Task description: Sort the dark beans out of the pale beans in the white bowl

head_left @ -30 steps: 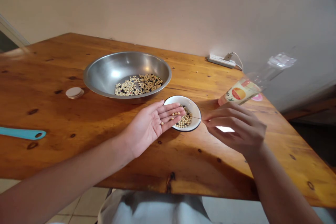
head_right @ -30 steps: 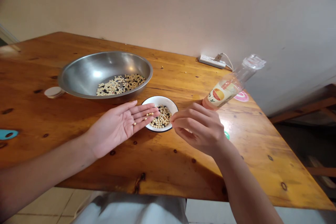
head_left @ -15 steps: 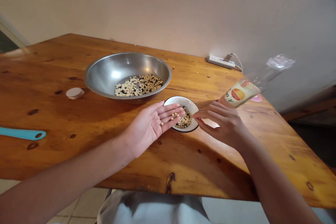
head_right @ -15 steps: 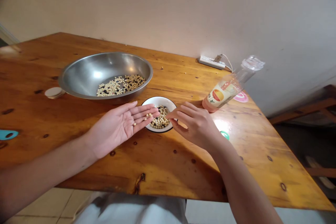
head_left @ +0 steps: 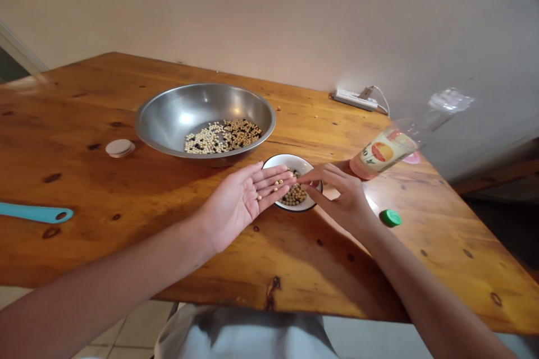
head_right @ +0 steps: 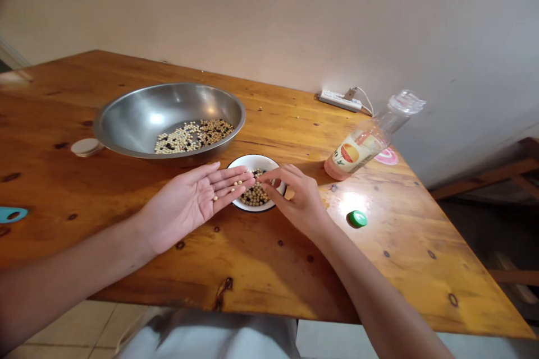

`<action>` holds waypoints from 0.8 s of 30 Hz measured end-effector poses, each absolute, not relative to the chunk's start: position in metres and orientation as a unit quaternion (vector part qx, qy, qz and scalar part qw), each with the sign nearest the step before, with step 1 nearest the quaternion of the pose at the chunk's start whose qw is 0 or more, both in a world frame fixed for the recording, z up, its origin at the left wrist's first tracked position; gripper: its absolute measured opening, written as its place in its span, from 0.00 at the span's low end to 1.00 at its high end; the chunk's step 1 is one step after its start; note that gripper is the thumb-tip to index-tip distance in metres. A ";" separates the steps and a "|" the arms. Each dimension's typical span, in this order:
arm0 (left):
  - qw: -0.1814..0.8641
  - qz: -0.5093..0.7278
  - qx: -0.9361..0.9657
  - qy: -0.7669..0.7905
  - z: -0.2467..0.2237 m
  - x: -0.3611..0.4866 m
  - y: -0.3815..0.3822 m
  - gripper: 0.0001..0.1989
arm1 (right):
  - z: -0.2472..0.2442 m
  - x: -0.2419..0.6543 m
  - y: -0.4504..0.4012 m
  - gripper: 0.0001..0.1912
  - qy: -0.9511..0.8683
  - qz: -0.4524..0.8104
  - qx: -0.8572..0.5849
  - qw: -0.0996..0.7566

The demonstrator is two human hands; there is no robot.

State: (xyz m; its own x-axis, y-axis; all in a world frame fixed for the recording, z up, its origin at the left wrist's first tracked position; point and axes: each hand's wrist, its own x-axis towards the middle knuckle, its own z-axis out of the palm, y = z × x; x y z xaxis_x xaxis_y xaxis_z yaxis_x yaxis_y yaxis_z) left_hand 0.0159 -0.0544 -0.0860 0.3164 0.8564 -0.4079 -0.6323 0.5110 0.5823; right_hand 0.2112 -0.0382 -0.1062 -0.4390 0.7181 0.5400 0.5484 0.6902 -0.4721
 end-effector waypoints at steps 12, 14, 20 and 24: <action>0.800 0.464 0.170 0.341 -0.085 0.017 -0.055 0.17 | -0.121 0.211 -0.034 0.20 -0.722 0.293 -0.424 0.462; 0.802 0.463 0.170 0.336 -0.085 0.016 -0.055 0.17 | -0.119 0.211 -0.035 0.18 -0.733 0.289 -0.419 0.451; 0.801 0.464 0.164 0.341 -0.085 0.016 -0.055 0.17 | -0.114 0.215 -0.035 0.06 -0.719 0.313 -0.423 0.454; 0.802 0.463 0.166 0.338 -0.085 0.017 -0.055 0.17 | -0.111 0.217 -0.033 0.04 -0.698 0.335 -0.429 0.465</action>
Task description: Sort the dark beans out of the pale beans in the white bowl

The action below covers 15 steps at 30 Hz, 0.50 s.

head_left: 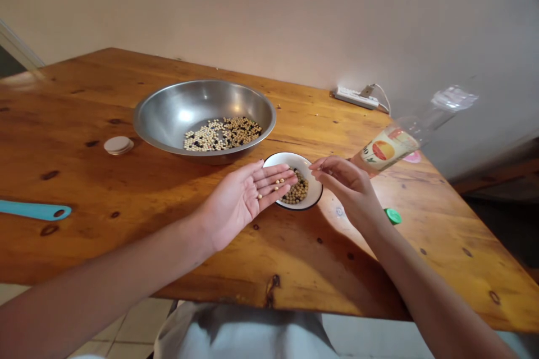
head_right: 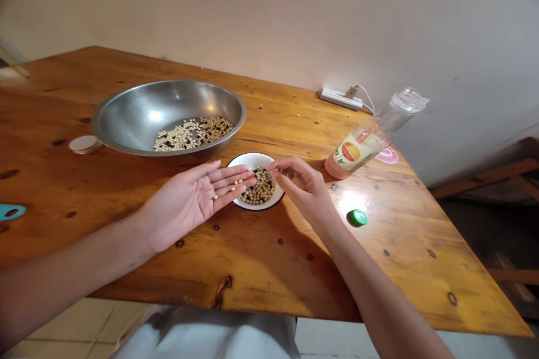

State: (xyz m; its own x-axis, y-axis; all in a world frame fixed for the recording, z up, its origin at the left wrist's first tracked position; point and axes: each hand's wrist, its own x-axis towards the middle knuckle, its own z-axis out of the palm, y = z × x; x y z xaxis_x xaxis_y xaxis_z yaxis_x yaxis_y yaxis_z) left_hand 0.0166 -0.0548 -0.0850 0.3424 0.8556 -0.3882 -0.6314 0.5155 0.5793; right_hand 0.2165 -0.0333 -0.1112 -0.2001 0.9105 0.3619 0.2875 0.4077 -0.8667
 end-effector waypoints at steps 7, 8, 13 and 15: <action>0.801 0.464 0.174 0.335 -0.086 0.016 -0.055 0.16 | -0.108 0.218 -0.035 0.05 -0.690 0.329 -0.438 0.474; 0.801 0.464 0.175 0.336 -0.086 0.016 -0.055 0.16 | -0.108 0.218 -0.035 0.05 -0.691 0.327 -0.437 0.475; 0.798 0.463 0.175 0.343 -0.084 0.017 -0.056 0.16 | -0.111 0.218 -0.036 0.04 -0.674 0.374 -0.407 0.489; 0.799 0.461 0.174 0.345 -0.084 0.017 -0.056 0.17 | -0.110 0.216 -0.037 0.04 -0.658 0.397 -0.409 0.492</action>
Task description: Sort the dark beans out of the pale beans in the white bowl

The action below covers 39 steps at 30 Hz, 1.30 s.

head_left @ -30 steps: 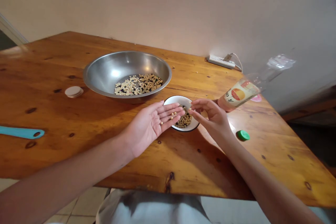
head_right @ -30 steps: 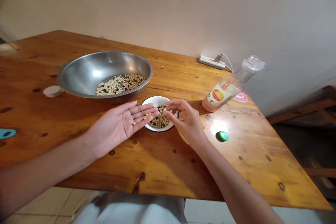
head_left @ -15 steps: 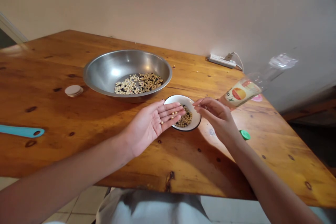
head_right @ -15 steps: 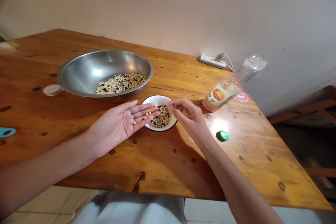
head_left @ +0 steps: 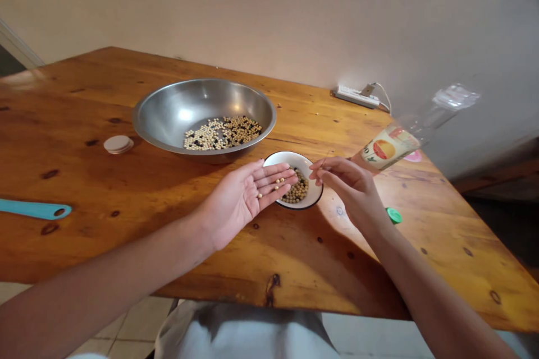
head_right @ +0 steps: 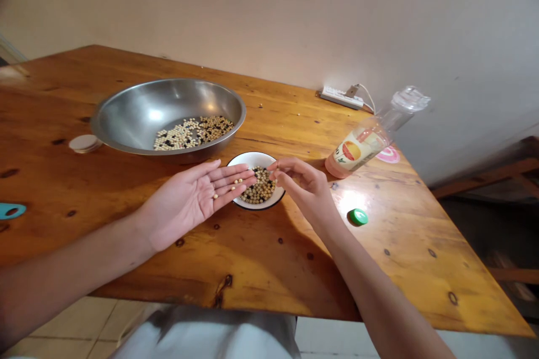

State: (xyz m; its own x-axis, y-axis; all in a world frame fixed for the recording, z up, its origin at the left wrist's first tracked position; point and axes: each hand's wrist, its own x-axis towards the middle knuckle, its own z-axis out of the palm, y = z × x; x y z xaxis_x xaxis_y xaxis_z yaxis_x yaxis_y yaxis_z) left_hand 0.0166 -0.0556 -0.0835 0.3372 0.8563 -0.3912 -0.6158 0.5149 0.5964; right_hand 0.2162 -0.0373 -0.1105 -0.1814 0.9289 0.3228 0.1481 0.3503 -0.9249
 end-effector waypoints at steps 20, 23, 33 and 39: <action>0.802 0.460 0.183 0.335 -0.087 0.016 -0.055 0.16 | -0.104 0.208 -0.045 0.06 -0.667 0.386 -0.446 0.455; 0.799 0.463 0.185 0.335 -0.088 0.016 -0.055 0.16 | -0.102 0.208 -0.046 0.07 -0.673 0.381 -0.457 0.439; 0.800 0.459 0.191 0.335 -0.087 0.016 -0.055 0.16 | -0.108 0.209 -0.042 0.06 -0.681 0.361 -0.448 0.454; 0.799 0.458 0.191 0.339 -0.087 0.016 -0.055 0.16 | -0.104 0.208 -0.044 0.07 -0.679 0.375 -0.441 0.451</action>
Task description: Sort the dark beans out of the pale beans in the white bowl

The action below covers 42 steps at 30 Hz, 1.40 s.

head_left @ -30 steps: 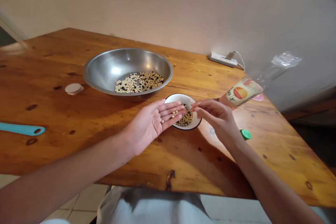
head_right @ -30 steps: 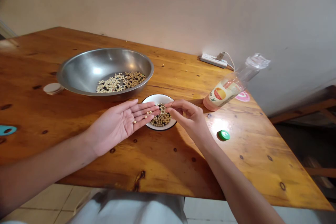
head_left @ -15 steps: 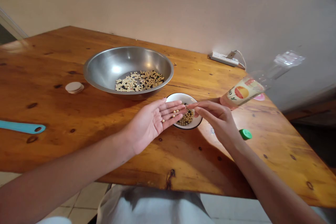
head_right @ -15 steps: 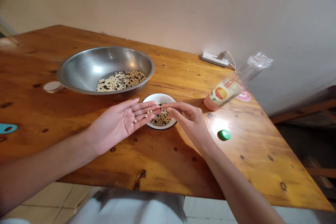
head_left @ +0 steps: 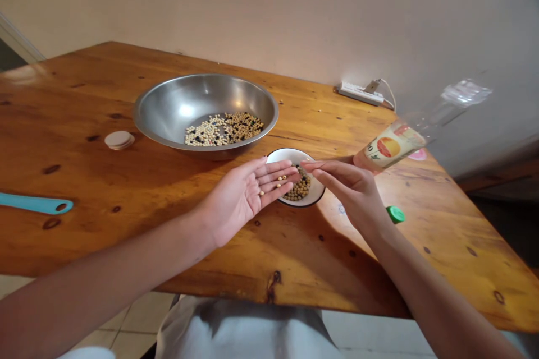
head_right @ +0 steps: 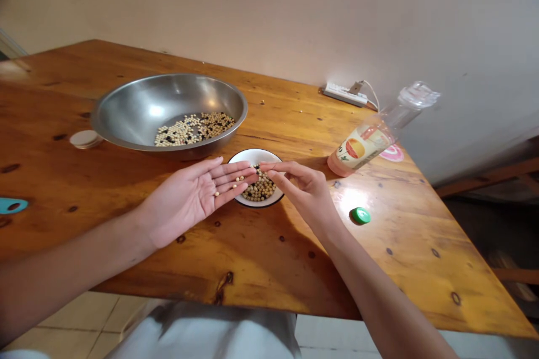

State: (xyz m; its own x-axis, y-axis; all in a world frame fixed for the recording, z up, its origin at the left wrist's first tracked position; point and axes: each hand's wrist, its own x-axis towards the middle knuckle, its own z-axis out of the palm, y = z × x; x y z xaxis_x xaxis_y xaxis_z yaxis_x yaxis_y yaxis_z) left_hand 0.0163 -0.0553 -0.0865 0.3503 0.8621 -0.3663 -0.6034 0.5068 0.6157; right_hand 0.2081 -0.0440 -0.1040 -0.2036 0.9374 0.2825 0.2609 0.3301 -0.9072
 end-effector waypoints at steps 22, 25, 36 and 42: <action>0.792 0.458 0.207 0.348 -0.086 0.017 -0.058 0.16 | -0.085 0.213 -0.057 0.07 -0.858 0.002 -0.334 0.391; 0.791 0.458 0.210 0.348 -0.085 0.017 -0.058 0.16 | -0.085 0.214 -0.059 0.09 -0.857 -0.029 -0.326 0.398; 0.805 0.421 0.218 0.356 -0.082 0.017 -0.060 0.19 | -0.091 0.205 -0.063 0.11 -0.887 -0.098 -0.257 0.370; 0.810 0.404 0.229 0.358 -0.084 0.017 -0.061 0.19 | -0.093 0.200 -0.062 0.10 -0.898 -0.114 -0.244 0.348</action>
